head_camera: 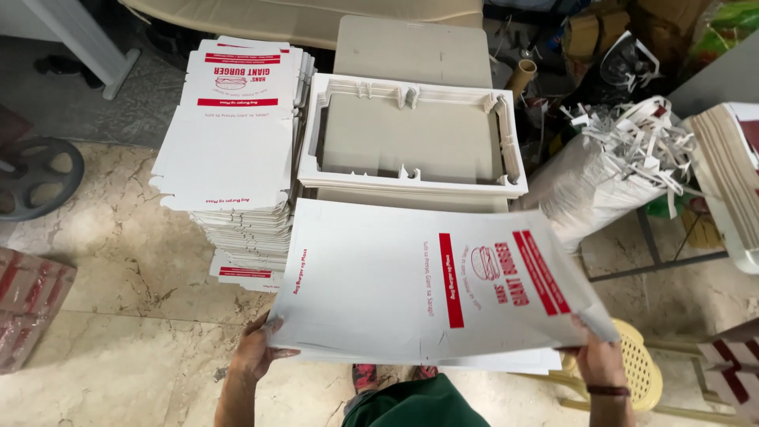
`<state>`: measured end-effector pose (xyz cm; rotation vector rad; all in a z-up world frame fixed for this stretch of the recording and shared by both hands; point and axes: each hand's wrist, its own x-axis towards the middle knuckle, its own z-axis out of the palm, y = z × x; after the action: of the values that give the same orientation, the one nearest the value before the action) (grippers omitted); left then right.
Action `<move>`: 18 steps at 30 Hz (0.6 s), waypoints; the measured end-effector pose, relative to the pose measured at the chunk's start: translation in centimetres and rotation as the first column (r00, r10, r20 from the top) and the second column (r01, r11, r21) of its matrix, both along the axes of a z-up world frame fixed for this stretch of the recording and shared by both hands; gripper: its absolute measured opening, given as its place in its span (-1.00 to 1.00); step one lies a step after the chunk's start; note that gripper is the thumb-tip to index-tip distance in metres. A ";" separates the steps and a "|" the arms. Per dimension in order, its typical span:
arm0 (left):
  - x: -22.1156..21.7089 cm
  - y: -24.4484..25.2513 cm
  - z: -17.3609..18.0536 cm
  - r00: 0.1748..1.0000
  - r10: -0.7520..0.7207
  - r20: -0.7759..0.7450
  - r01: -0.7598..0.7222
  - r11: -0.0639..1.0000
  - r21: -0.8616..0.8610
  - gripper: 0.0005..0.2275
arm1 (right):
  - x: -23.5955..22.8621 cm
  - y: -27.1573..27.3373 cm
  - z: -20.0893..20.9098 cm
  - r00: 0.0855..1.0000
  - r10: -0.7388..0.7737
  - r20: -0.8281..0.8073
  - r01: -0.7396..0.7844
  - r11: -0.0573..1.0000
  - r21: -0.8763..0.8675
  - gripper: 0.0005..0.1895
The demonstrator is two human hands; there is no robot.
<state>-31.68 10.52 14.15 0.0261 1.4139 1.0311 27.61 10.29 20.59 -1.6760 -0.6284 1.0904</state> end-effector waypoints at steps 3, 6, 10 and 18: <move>-1.6 -0.2 -0.8 0.999 -0.018 -0.046 0.024 0.991 0.133 -0.62 | 0.9 -0.6 -0.1 0.978 0.000 0.208 -0.020 0.995 0.094 -0.54; -3.4 -0.3 -0.4 0.998 0.002 -0.063 0.021 0.932 0.363 -0.63 | 4.9 -2.8 -5.6 0.957 -0.034 0.288 -0.041 0.968 0.249 -0.58; -4.5 -2.9 2.4 0.985 -0.059 -0.164 0.105 0.951 0.291 -0.47 | -4.3 -4.6 5.7 0.992 -0.102 -0.075 0.116 0.972 0.203 -0.38; -1.5 -8.8 -7.2 0.989 0.059 -0.138 -0.050 0.996 0.067 -0.50 | -1.6 -10.0 -11.3 0.946 -0.196 -0.257 0.146 0.968 -0.203 -0.46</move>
<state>-33.20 1.69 6.95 0.1087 1.5156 1.1380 26.06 0.26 9.29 -1.6570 -0.2042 1.2538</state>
